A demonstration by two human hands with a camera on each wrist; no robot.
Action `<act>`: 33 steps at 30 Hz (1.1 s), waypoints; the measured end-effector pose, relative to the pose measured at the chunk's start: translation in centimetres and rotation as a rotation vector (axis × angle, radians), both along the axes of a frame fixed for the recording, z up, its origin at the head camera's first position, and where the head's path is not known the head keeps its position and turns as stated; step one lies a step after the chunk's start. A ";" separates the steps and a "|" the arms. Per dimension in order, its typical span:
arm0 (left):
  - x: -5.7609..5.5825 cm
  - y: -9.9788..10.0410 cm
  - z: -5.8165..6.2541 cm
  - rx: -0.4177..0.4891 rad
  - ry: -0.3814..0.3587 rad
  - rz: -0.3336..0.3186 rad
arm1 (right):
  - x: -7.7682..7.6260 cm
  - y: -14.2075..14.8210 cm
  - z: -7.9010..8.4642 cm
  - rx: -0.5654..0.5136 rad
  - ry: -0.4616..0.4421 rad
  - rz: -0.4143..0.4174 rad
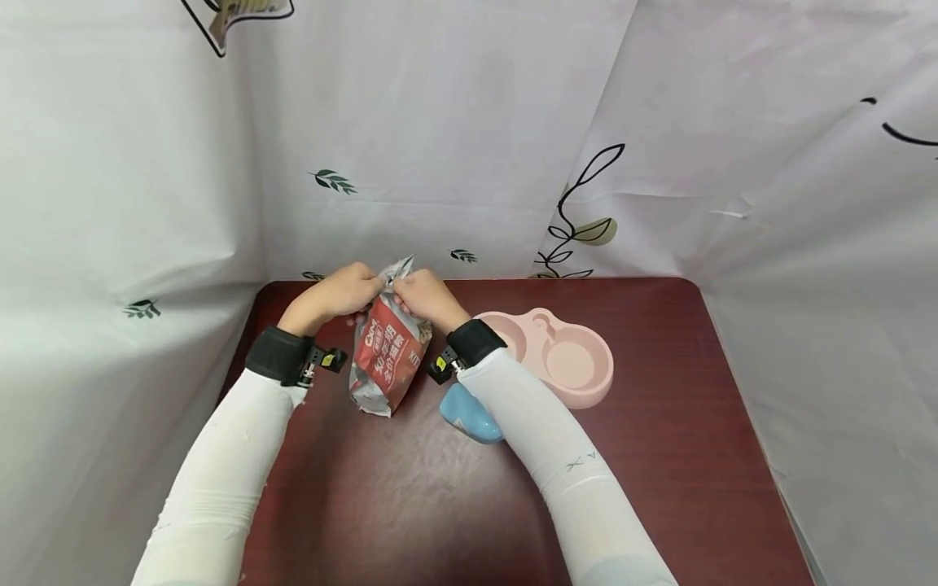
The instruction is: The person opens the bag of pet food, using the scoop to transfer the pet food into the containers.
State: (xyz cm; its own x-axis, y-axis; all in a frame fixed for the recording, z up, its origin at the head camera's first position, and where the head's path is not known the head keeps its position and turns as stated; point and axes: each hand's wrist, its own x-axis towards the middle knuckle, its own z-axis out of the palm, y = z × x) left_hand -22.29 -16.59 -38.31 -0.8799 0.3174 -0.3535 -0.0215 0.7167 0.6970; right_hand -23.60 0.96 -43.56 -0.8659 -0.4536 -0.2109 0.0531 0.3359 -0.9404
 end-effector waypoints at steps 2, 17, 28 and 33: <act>0.0 -0.2 -0.1 0.019 0.005 -0.004 | 0.0 0.1 0.0 0.016 -0.006 -0.004; 0.5 -0.8 -0.4 0.056 -0.001 0.038 | 0.1 2.1 -0.2 -0.024 -0.081 0.023; 1.0 -1.0 1.2 -0.011 0.027 0.047 | -0.1 4.7 0.1 -0.002 -0.058 0.059; 1.1 -1.5 1.7 -0.034 0.022 0.020 | -0.1 5.7 0.5 -0.022 0.002 0.055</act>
State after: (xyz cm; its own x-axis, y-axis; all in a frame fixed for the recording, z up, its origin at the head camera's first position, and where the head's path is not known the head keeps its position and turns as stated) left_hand -21.23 -18.11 -36.65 -0.8934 0.2881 -0.3447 -0.0210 0.7397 0.6727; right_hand -23.72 6.65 -43.09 -0.8401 -0.5047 -0.1988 0.0336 0.3173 -0.9477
